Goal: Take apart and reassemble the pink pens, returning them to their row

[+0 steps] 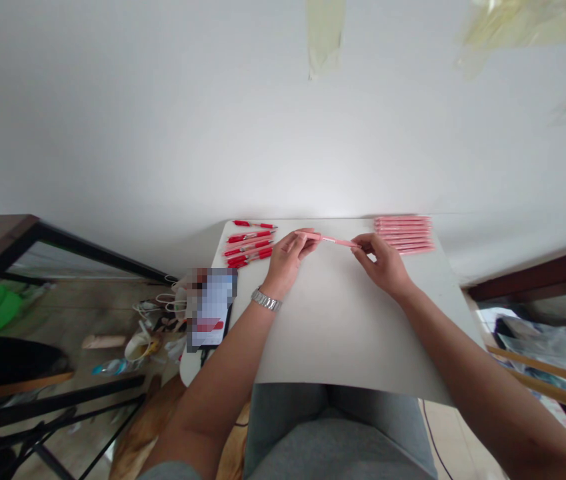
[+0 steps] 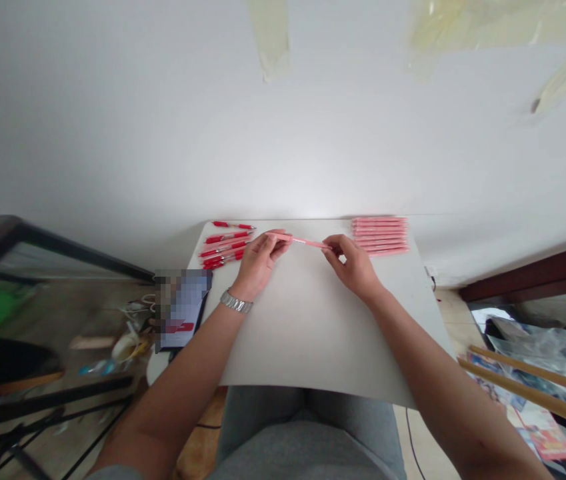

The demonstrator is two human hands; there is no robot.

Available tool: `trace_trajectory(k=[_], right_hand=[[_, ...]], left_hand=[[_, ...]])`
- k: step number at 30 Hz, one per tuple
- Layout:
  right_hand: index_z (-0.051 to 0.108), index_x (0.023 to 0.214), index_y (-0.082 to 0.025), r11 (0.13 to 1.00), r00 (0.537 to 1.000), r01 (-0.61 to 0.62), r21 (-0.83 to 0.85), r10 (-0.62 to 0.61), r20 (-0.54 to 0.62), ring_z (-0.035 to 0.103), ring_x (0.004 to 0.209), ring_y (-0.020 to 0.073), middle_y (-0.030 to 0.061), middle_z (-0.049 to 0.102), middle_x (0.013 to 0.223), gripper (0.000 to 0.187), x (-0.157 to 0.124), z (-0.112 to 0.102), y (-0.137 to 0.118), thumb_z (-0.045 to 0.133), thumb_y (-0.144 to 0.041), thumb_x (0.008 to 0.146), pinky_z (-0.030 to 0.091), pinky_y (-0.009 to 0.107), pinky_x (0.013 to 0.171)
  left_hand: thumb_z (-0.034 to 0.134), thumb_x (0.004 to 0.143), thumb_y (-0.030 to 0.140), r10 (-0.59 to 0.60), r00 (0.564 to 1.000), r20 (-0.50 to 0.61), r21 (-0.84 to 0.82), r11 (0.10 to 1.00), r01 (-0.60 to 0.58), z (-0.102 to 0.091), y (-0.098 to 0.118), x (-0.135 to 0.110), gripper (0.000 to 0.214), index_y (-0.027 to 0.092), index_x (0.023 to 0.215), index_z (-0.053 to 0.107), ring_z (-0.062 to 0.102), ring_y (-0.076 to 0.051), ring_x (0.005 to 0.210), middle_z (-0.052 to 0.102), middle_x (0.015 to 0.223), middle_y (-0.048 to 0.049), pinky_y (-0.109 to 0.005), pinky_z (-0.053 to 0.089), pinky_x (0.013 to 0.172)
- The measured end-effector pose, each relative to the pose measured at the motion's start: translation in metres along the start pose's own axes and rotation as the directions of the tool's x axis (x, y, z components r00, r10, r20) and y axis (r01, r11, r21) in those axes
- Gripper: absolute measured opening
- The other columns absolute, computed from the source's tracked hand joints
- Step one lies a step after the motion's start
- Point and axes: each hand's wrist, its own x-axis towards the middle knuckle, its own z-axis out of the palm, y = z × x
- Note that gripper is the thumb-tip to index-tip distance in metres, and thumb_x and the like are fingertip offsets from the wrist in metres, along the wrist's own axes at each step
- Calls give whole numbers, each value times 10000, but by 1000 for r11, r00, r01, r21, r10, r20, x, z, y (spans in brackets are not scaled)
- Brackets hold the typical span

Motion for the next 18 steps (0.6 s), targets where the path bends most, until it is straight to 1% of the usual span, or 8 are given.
trace_trajectory(k=[4,9,14,16,18], right_hand=[[629,1036,-247,1000,1000,-2,-9,2,11,668,755,186,48,705,887,245,0,0,-1,565,-484,1035,536,330,692],[609,1031,-246,1000,999,-7,20,6,43,667,754,190,46,698,870,251,0,-1,-2,536,-485,1053,509,329,684],[606,944,-249,1000,995,12,27,-15,103,658,763,196,43,680,828,345,0,-4,-3,406,-484,1100,503,346,725],[620,965,-250,999,995,10,34,-13,94,664,765,196,47,684,844,356,0,-4,-4,398,-494,1100,516,351,728],[634,1056,-253,999,998,4,37,-6,61,676,771,196,50,697,882,314,0,-4,-4,453,-508,1081,539,355,731]], left_hand=[[740,934,482,4,1000,11,10,1000,-4,0,1,0,362,174,1120,775,745,-189,1070,784,1150,-113,-340,578,1046],[730,943,477,7,999,31,8,1000,-7,0,1,-1,355,180,1132,774,739,-191,1088,781,1161,-114,-343,577,1052],[742,936,469,-1,999,41,-4,1000,1,2,2,-2,337,192,1124,780,731,-185,1095,776,1178,-106,-329,581,1042],[746,933,464,-5,999,36,-6,1000,5,2,2,-2,331,192,1118,783,731,-179,1083,777,1173,-103,-322,584,1034],[754,925,464,-11,1000,20,-2,1000,11,2,1,-2,331,188,1105,785,733,-176,1066,779,1150,-102,-321,589,1026]])
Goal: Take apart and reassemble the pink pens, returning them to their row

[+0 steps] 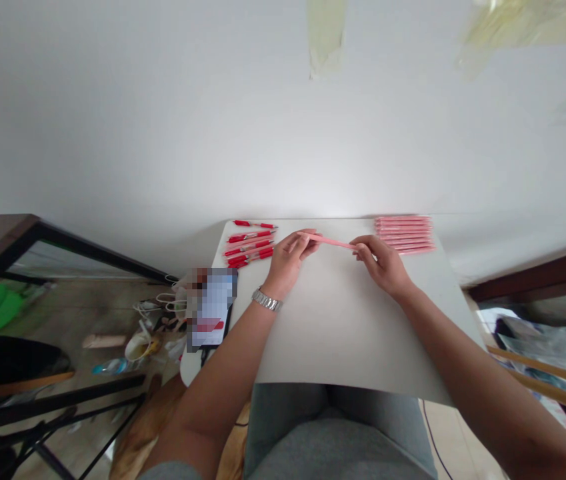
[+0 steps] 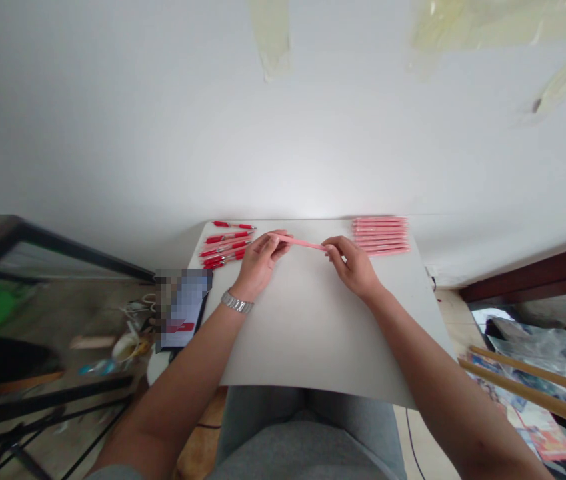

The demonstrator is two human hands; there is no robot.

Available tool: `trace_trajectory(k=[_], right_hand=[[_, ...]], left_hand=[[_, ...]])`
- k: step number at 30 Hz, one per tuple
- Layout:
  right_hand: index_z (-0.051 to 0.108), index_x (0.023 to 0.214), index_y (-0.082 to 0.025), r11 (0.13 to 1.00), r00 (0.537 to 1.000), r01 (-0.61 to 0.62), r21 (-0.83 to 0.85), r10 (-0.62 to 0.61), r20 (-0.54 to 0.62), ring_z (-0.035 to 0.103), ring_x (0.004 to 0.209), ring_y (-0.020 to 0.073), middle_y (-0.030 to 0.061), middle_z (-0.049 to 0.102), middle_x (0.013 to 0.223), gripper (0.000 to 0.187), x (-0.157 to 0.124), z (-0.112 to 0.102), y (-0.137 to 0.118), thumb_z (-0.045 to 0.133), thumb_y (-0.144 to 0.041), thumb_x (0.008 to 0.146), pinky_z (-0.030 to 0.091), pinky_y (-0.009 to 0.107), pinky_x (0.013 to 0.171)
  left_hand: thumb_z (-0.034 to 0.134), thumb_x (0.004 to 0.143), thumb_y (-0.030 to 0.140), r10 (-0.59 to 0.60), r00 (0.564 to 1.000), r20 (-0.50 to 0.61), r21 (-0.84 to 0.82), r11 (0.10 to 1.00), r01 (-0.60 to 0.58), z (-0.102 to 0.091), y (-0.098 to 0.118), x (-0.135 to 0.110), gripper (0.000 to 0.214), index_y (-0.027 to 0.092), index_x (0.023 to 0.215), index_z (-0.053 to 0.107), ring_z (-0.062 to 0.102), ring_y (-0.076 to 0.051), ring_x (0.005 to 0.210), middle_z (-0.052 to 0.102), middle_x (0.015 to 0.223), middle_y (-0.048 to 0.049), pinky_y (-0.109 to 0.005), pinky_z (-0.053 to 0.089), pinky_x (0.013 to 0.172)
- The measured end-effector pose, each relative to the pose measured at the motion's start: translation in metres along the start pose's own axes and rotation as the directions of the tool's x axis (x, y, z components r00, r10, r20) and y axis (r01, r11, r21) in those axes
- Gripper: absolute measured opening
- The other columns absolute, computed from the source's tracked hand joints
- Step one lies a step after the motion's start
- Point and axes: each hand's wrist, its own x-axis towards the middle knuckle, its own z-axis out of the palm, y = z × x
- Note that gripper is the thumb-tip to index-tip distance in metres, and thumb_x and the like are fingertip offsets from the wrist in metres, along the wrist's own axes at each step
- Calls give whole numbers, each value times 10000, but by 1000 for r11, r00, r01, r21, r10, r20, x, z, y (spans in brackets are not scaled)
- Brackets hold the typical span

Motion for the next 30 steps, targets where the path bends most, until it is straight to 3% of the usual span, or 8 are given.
trace_trajectory(k=[3,8,14,30], right_hand=[[618,1170,-259,1000,999,13,24,-12,-42,702,821,199,56,711,952,291,-1,1,1,570,-511,1033,585,361,768],[629,1145,-260,998,997,52,17,-51,-59,700,794,189,39,699,939,312,-1,3,4,708,-491,951,609,360,750],[670,1039,-254,996,993,79,-36,-81,-81,681,778,187,42,692,904,195,2,3,3,648,-443,996,589,350,712],[651,997,-246,1000,1000,5,-19,-5,-24,674,772,200,55,706,878,294,3,0,-3,573,-528,1027,565,361,717]], left_hand=[[783,896,466,-1,999,-43,2,1000,1,-1,-1,1,327,183,1058,789,738,-175,1027,776,1120,-91,-335,601,1010],[818,873,417,18,996,-93,-22,1000,-21,-3,-3,3,275,193,1030,785,745,-169,1012,766,1096,-62,-341,611,1010],[811,881,414,17,997,-71,-22,1000,-19,-2,-3,2,275,189,1038,785,745,-180,1040,763,1133,-71,-356,607,1030],[808,872,469,10,1000,-28,35,999,-9,-2,0,1,342,180,1054,800,730,-235,1137,781,1147,-103,-412,575,1087]])
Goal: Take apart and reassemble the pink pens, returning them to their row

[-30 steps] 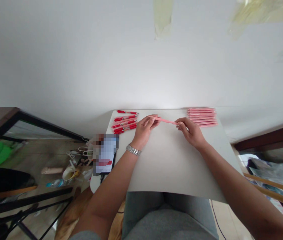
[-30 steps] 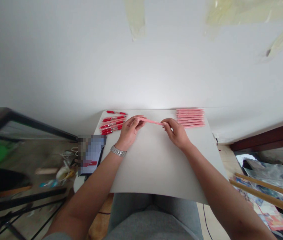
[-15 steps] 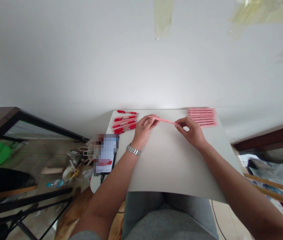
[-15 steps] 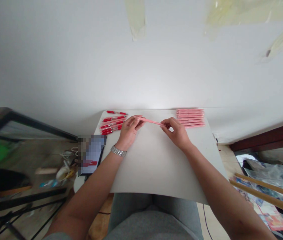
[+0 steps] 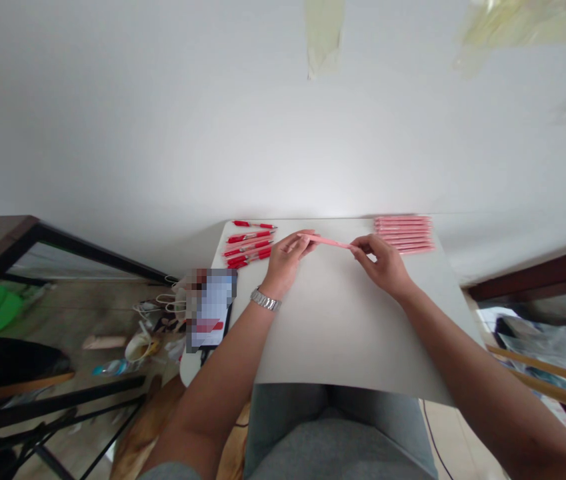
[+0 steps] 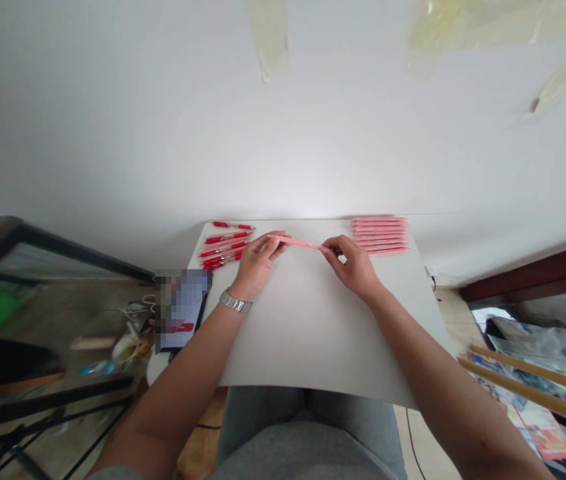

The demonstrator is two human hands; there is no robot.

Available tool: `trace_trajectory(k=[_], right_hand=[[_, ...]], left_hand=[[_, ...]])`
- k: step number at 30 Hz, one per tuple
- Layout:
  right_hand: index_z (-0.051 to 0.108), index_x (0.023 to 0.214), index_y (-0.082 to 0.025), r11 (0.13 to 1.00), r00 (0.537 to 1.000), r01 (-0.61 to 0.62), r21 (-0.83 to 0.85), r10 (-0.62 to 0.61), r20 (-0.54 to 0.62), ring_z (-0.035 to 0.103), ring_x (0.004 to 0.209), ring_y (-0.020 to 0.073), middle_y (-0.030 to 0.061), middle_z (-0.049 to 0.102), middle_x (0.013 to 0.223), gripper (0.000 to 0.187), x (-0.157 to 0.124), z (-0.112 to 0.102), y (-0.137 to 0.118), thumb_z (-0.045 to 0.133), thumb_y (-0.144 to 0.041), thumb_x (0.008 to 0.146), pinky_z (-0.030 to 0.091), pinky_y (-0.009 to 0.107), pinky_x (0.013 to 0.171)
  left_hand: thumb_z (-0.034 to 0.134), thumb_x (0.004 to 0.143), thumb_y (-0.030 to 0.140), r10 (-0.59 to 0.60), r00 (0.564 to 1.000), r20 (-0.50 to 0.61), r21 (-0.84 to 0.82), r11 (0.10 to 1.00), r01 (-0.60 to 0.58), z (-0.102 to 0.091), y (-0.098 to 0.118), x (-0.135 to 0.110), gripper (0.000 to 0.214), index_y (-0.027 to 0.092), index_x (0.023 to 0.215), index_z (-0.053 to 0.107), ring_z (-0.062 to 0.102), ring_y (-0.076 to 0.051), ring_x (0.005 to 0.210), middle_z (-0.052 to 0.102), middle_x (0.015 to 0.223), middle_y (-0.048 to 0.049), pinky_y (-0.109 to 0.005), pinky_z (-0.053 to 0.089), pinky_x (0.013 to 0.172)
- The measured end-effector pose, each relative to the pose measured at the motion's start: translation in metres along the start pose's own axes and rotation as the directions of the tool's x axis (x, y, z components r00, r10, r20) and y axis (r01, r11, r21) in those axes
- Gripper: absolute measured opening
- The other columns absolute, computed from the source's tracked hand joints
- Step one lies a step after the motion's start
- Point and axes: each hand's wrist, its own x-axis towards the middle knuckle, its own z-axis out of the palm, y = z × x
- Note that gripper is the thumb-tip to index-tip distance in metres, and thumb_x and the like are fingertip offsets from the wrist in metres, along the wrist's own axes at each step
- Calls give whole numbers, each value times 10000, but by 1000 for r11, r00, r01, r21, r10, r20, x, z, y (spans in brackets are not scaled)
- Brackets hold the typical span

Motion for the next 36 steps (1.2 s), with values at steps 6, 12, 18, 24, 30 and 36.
trace_trajectory(k=[6,12,18,24,30,36], right_hand=[[648,996,-246,999,1000,-26,27,26,3,679,770,202,56,712,874,318,0,0,-1,578,-555,1018,571,365,723],[651,1014,-246,982,994,-106,159,108,-8,691,767,192,43,708,861,340,-1,4,5,635,-585,979,582,356,730],[655,1028,-243,903,969,-206,378,241,-47,709,763,182,23,702,827,386,2,4,1,727,-603,907,613,349,736],[639,1165,-256,781,936,-268,564,351,-42,753,872,187,61,766,1067,430,4,6,-3,763,-560,887,643,378,828],[618,1204,-264,721,908,-335,606,419,4,772,900,190,72,782,1141,462,3,10,5,750,-574,888,657,384,859],[630,1135,-273,713,899,-346,610,439,-3,781,892,184,39,783,1037,394,2,11,7,740,-568,899,661,368,853]], left_hand=[[806,875,462,6,1000,-5,16,1000,-6,1,0,0,327,186,1050,796,720,-230,1149,773,1154,-98,-402,580,1080],[822,860,439,46,999,-28,42,998,-45,0,-2,0,296,197,1020,764,735,-189,1029,760,1057,-67,-377,609,1006],[850,829,445,59,998,13,98,993,-60,-4,-8,0,342,186,999,706,744,-186,952,765,1002,-73,-377,600,952],[859,829,403,96,995,27,102,990,-98,-1,-10,-1,330,175,966,664,739,-182,979,747,1045,-73,-377,588,960],[845,841,403,110,989,101,162,979,-126,2,-8,-4,330,178,954,631,721,-176,1015,728,1099,-89,-348,563,964],[783,898,374,162,972,172,279,938,-206,2,-10,-6,249,189,965,630,702,-174,1053,711,1123,-97,-338,553,981]])
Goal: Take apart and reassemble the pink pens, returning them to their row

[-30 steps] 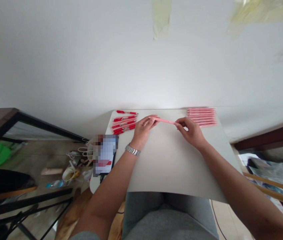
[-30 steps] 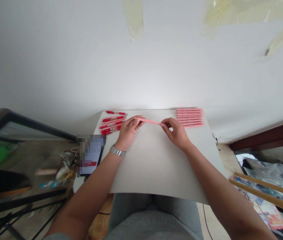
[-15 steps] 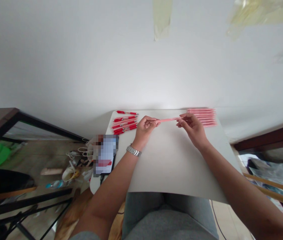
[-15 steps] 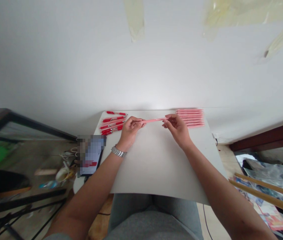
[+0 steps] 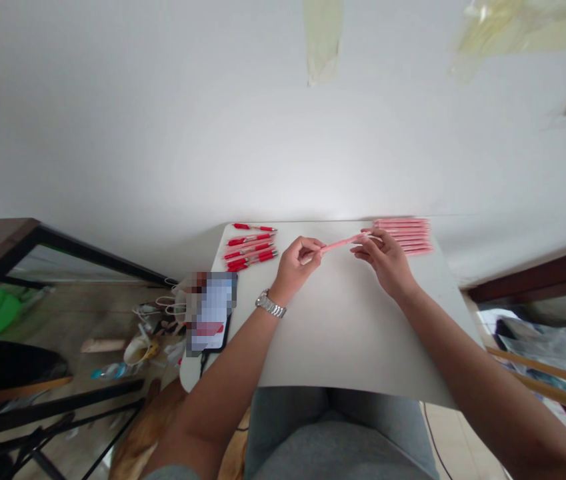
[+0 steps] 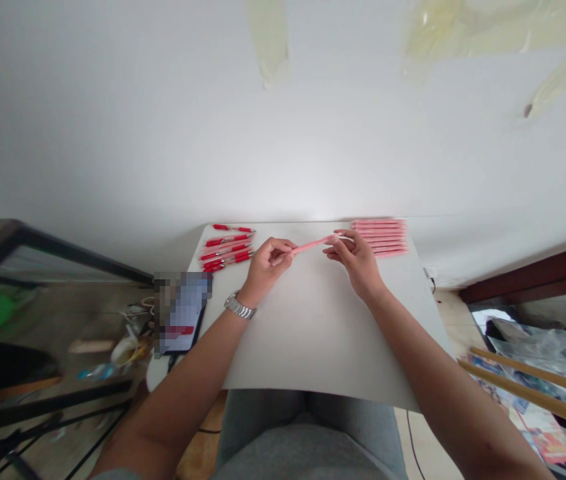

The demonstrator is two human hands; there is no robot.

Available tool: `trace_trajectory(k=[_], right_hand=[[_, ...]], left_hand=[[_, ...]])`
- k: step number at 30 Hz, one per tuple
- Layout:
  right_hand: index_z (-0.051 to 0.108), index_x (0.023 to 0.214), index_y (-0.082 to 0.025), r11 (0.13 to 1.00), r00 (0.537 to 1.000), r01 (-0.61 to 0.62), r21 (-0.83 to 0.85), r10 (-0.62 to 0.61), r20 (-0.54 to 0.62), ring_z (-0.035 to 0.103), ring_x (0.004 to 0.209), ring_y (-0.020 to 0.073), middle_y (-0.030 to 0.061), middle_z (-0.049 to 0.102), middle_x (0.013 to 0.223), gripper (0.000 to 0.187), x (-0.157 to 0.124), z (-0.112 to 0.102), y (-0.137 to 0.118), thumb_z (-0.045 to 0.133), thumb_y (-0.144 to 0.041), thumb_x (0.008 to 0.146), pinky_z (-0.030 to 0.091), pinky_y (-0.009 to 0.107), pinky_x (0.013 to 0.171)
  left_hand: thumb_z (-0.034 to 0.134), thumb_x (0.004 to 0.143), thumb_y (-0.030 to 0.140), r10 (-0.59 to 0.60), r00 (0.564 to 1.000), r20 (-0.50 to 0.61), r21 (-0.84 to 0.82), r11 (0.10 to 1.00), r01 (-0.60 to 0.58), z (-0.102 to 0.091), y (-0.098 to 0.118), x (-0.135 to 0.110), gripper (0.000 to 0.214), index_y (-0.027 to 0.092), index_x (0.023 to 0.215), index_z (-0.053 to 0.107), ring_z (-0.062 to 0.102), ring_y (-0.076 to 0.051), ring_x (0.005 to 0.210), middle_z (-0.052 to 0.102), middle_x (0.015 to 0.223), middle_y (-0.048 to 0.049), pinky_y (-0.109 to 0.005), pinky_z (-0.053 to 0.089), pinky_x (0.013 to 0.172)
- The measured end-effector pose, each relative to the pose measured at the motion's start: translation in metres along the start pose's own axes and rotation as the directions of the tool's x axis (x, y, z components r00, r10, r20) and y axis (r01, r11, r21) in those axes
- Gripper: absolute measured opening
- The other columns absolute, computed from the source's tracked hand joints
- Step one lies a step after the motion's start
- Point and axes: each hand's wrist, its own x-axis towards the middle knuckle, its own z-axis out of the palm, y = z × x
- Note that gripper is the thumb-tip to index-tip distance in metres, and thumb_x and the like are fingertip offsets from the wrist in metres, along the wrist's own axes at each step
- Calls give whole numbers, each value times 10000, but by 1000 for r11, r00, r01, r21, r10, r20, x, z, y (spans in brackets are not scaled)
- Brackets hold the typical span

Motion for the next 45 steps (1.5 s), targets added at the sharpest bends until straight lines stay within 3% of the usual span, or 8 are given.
trace_trajectory(k=[6,15,25,34,38,45], right_hand=[[627,941,-238,1000,999,-12,-4,12,30,756,964,183,83,777,1154,336,-4,2,-5,738,-554,907,644,411,939],[585,1094,-308,997,1000,12,71,-12,6,769,968,186,1,761,1045,347,-1,1,-2,764,-525,891,623,443,985],[655,1027,-296,990,998,15,138,-6,-68,750,868,156,-10,778,982,315,-1,0,-1,829,-484,845,639,351,881],[648,1056,-308,983,993,70,168,-53,-108,753,893,155,-14,787,978,302,1,-1,0,823,-460,862,633,348,891],[583,1130,-325,982,990,101,160,-83,-113,765,898,170,-13,803,976,396,0,0,-2,834,-455,853,635,386,905],[564,1086,-307,978,981,134,159,-108,-158,767,899,168,-11,806,972,398,0,0,-2,843,-459,847,645,379,885]], left_hand=[[747,917,355,24,995,92,108,994,-34,5,3,-3,199,190,969,650,709,-183,1050,711,1112,-96,-344,571,973],[737,924,348,71,997,-28,144,987,-66,2,3,-1,185,194,957,640,704,-174,1032,717,1105,-91,-320,568,943],[700,948,258,98,993,62,196,975,-109,2,-6,-2,117,184,1024,648,711,-152,1040,700,1098,-70,-315,607,976],[679,970,260,146,985,96,395,902,-172,-2,0,-2,142,206,1089,734,705,-129,889,718,1025,-53,-264,628,840],[680,970,247,153,984,94,413,893,-178,-2,2,-1,128,204,1073,744,705,-125,876,720,1007,-48,-264,627,847],[674,962,203,179,977,116,406,889,-211,-1,2,0,160,206,1115,721,692,-127,901,692,1046,-54,-283,623,886]])
